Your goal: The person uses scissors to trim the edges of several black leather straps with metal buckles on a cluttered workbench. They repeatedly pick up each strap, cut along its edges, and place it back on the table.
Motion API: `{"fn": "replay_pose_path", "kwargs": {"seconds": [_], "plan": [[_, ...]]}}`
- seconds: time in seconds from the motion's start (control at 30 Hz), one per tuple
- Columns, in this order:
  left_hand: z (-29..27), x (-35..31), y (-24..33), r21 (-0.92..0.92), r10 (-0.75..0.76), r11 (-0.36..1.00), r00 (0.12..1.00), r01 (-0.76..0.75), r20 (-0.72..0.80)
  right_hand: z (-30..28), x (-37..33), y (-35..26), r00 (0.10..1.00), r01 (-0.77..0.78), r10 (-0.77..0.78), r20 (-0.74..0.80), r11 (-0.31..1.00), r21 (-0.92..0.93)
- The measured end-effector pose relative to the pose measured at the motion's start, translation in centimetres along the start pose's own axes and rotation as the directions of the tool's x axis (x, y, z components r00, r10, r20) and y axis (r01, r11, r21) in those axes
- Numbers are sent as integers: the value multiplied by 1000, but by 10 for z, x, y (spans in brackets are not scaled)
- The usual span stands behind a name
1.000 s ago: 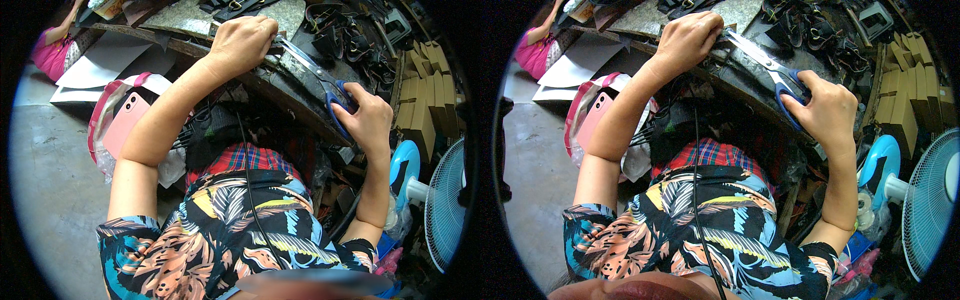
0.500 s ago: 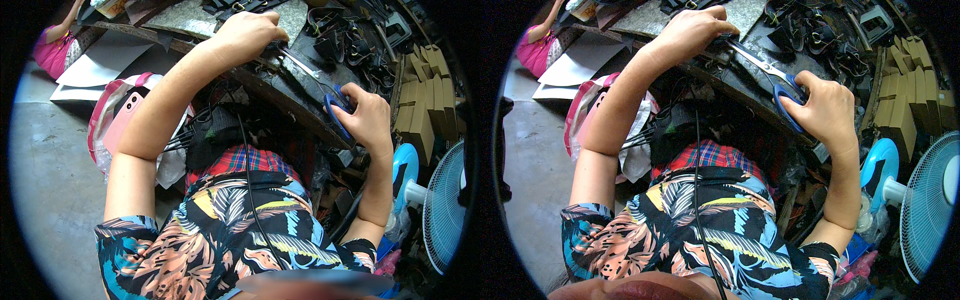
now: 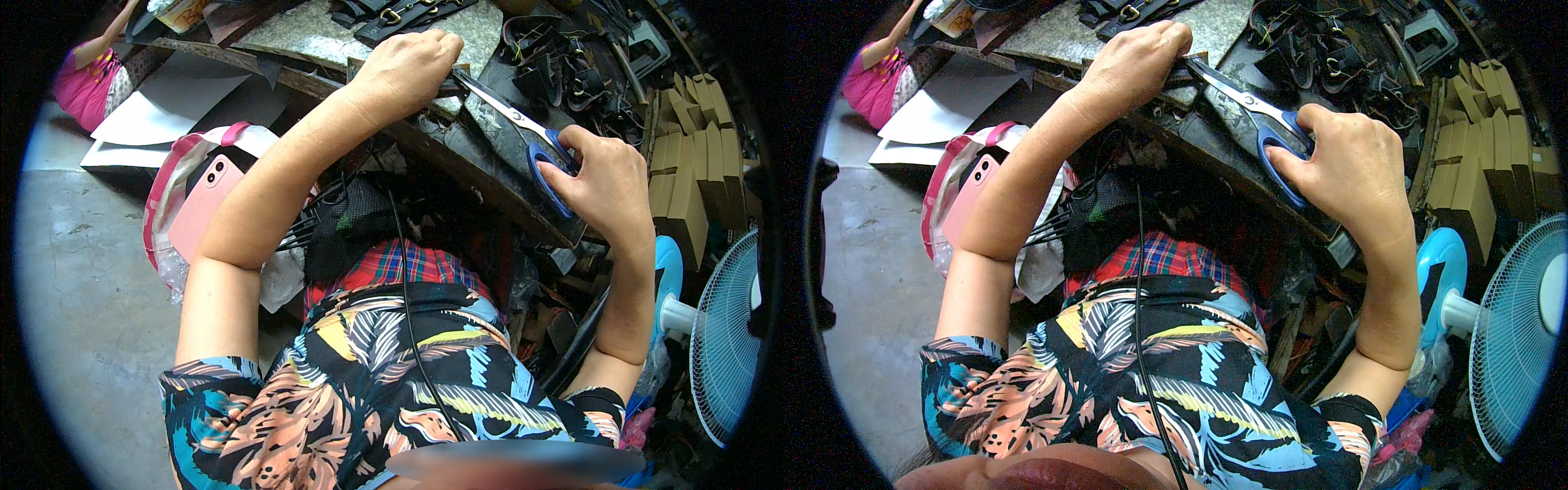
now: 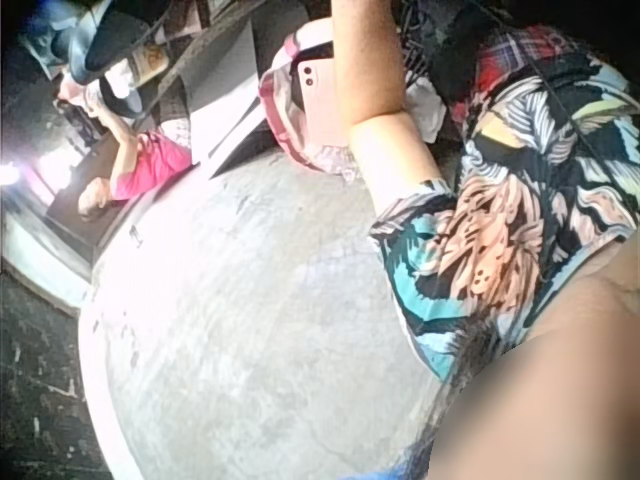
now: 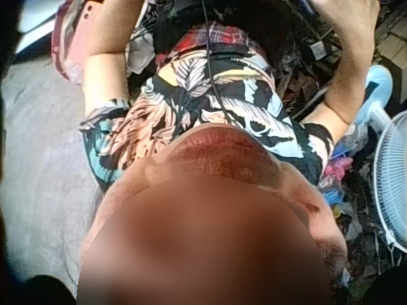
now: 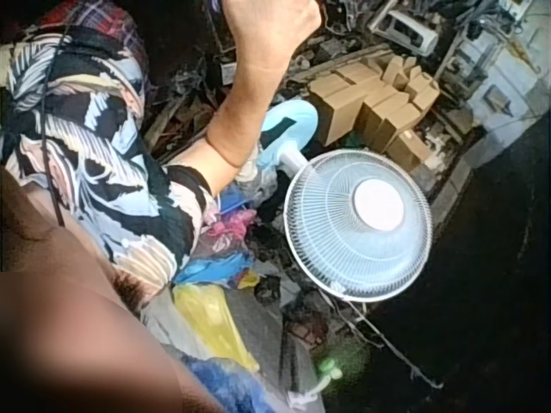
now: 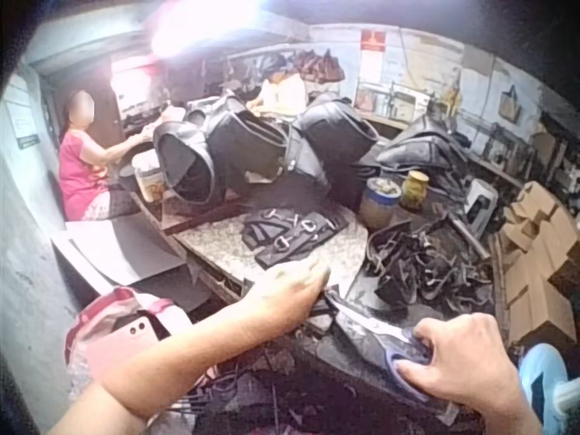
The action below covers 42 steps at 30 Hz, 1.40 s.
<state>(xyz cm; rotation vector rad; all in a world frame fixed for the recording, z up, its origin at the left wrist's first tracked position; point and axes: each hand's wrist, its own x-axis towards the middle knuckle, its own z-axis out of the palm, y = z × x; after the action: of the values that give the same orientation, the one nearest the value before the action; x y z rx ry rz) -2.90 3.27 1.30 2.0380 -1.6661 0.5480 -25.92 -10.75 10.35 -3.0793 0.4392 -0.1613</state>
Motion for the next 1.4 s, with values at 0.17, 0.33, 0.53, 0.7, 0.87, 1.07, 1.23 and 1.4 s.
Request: {"fn": "replay_pose_path", "kwargs": {"seconds": [0.17,0.33,0.53,0.7,0.87,1.07,1.23,1.4], "plan": [[-4,5,-6,-103,-38,994,995,48,94,-1,2,-2,997,-33,36,75,999,-40],[-3,14,-11,-16,48,999,968,-45,248,0,4,1,999,21,-19,46,999,-43],[3,9,-9,-23,73,997,988,-71,133,0,7,2,997,76,-74,33,995,-61],[8,5,-3,13,75,997,993,-77,91,-1,5,-3,994,111,-107,35,984,-141],[1,4,0,-59,-34,998,999,32,-42,5,5,11,988,157,-156,19,980,-122],[-33,-22,6,29,56,998,984,-61,166,55,9,52,988,-144,157,-3,913,383],[-46,-23,4,-111,10,994,994,3,113,101,-3,62,959,-44,268,-86,444,895],[-34,13,-36,-55,-227,973,973,225,-37,108,-13,63,946,75,265,-186,379,922]]}}
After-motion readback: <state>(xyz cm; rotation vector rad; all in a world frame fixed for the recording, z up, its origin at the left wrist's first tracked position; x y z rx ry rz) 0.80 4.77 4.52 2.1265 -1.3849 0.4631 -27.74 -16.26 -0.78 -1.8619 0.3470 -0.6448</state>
